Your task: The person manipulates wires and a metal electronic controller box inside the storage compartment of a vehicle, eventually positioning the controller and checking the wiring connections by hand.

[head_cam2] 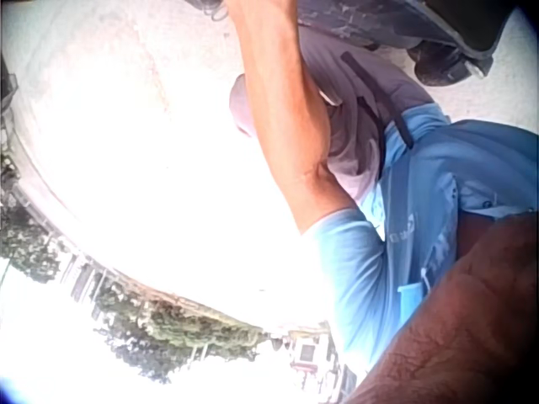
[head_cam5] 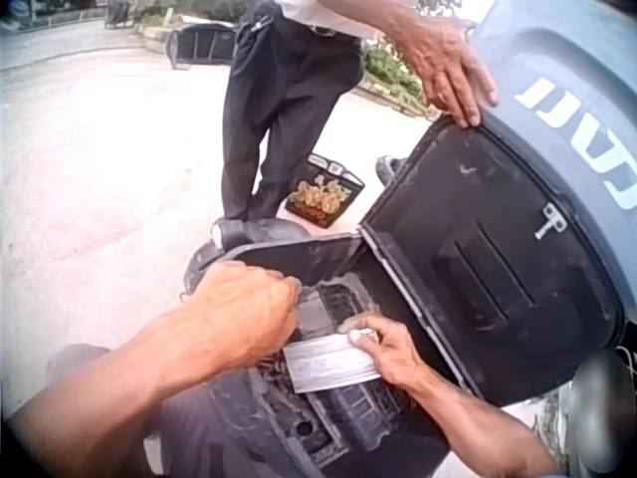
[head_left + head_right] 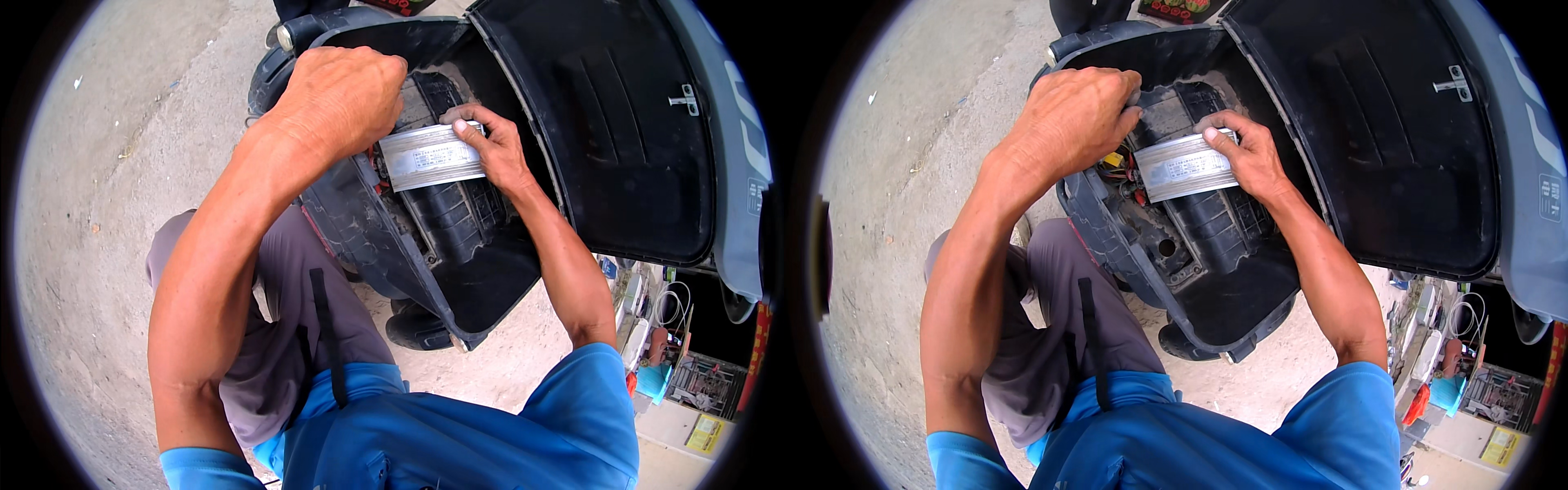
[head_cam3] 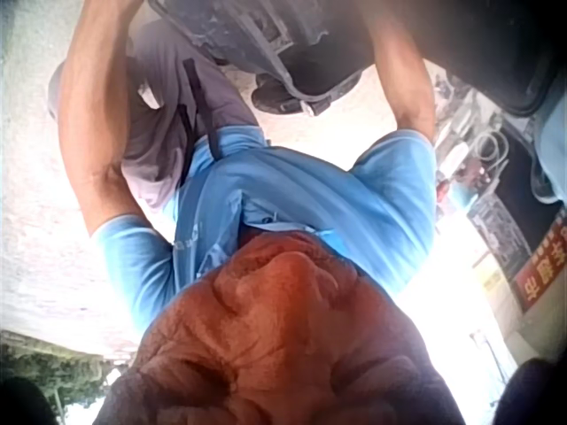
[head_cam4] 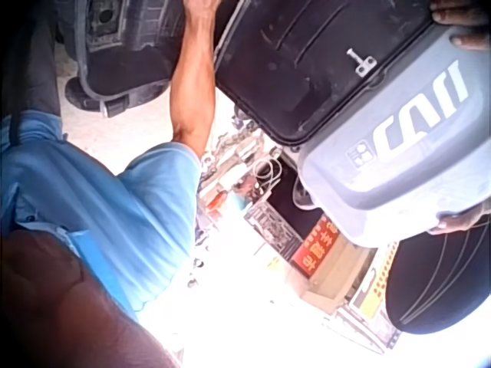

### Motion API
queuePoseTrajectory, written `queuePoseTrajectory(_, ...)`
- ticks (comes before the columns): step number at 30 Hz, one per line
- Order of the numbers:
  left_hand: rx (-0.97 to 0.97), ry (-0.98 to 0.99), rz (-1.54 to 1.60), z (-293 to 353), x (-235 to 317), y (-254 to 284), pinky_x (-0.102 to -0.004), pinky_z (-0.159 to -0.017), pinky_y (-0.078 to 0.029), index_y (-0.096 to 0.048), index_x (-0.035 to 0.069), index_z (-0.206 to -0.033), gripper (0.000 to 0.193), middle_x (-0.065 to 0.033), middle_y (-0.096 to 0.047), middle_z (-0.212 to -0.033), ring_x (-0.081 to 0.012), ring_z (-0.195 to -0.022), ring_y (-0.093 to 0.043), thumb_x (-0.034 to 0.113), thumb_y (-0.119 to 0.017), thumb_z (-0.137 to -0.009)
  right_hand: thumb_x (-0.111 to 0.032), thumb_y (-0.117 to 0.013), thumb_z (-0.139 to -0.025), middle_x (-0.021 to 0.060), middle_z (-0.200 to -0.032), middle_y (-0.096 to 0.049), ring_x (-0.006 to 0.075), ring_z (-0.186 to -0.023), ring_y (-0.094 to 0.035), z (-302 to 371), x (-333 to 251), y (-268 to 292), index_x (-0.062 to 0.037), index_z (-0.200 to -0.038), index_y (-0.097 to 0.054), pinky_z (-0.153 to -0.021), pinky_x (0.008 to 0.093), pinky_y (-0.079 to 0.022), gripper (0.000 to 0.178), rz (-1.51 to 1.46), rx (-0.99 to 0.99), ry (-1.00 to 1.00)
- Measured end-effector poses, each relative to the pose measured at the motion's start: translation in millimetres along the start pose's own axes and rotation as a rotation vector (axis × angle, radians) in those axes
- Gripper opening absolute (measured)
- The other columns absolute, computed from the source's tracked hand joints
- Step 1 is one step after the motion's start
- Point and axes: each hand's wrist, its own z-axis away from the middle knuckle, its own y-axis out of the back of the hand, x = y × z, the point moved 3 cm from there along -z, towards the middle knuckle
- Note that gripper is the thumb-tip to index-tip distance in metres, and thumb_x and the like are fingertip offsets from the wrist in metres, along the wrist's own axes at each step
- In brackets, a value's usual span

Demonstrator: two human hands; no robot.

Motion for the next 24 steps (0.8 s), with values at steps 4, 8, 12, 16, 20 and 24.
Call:
queuePoseTrajectory(4, 0.004, -0.002, -0.022, 0.1, -0.8, -1.1, -0.0471, -0.087, -0.059, -0.073, -0.001, -0.107, 0.024, -0.0205, -0.076, -0.096, -0.0376, -0.094, -0.074, 0.019, -0.071, -0.094, -0.023, -0.068, -0.104, 0.0064, -0.103, -0.075, 0.0135, -0.098, -0.067, 0.6, -2.7, -0.3, -0.0008, -0.112, -0.075, -0.09, 0.0305, -0.053, 0.025, 0.003, 0.001, -0.003)
queuePoseTrajectory(8, 0.005, -0.007, -0.029, -0.1, -0.6, -2.3, -0.0468, -0.087, -0.059, -0.073, -0.001, -0.107, 0.025, -0.0205, -0.076, -0.096, -0.0375, -0.094, -0.074, 0.019, -0.071, -0.094, -0.024, -0.069, -0.103, 0.0067, -0.103, -0.075, 0.0136, -0.098, -0.067, 1.1, -1.7, 0.2, -0.0008, -0.113, -0.075, -0.09, 0.0305, -0.053, 0.025, -0.007, 0.001, -0.004)
queuePoseTrajectory(12, 0.006, -0.004, -0.024, -0.4, -0.5, -2.9, -0.0466, -0.087, -0.059, -0.073, -0.001, -0.107, 0.024, -0.0206, -0.076, -0.095, -0.0374, -0.094, -0.074, 0.019, -0.071, -0.093, -0.024, -0.069, -0.103, 0.0068, -0.103, -0.075, 0.0137, -0.099, -0.067, 0.4, -1.0, 0.4, -0.0009, -0.113, -0.076, -0.09, 0.0306, -0.053, 0.026, 0.004, 0.005, -0.002)
queuePoseTrajectory(16, 0.001, 0.002, -0.024, -1.4, -0.9, -3.9, -0.0467, -0.087, -0.059, -0.073, -0.001, -0.106, 0.024, -0.0208, -0.076, -0.095, -0.0377, -0.094, -0.074, 0.018, -0.071, -0.093, -0.024, -0.069, -0.103, 0.0075, -0.103, -0.075, 0.014, -0.099, -0.067, 0.5, -2.4, 0.5, -0.0009, -0.113, -0.076, -0.09, 0.0307, -0.053, 0.026, 0.018, 0.005, 0.008)
queuePoseTrajectory(20, 0.001, -0.004, -0.016, -1.5, -0.8, -3.4, -0.047, -0.087, -0.059, -0.072, -0.001, -0.105, 0.023, -0.0209, -0.075, -0.094, -0.0382, -0.094, -0.074, 0.018, -0.071, -0.093, -0.024, -0.069, -0.103, 0.008, -0.103, -0.076, 0.0142, -0.099, -0.068, 0.2, -3.5, 0.9, -0.0007, -0.113, -0.076, -0.09, 0.0308, -0.053, 0.026, 0.019, 0.004, 0.01)
queuePoseTrajectory(24, 0.008, -0.005, -0.012, -1.3, -1.2, -4.2, -0.0475, -0.086, -0.058, -0.072, -0.001, -0.104, 0.022, -0.021, -0.075, -0.094, -0.0385, -0.093, -0.074, 0.018, -0.07, -0.093, -0.024, -0.069, -0.103, 0.0081, -0.102, -0.076, 0.0142, -0.098, -0.068, -0.4, -1.7, 0.8, -0.0007, -0.113, -0.076, -0.09, 0.0308, -0.053, 0.027, 0.02, 0.007, 0.006)
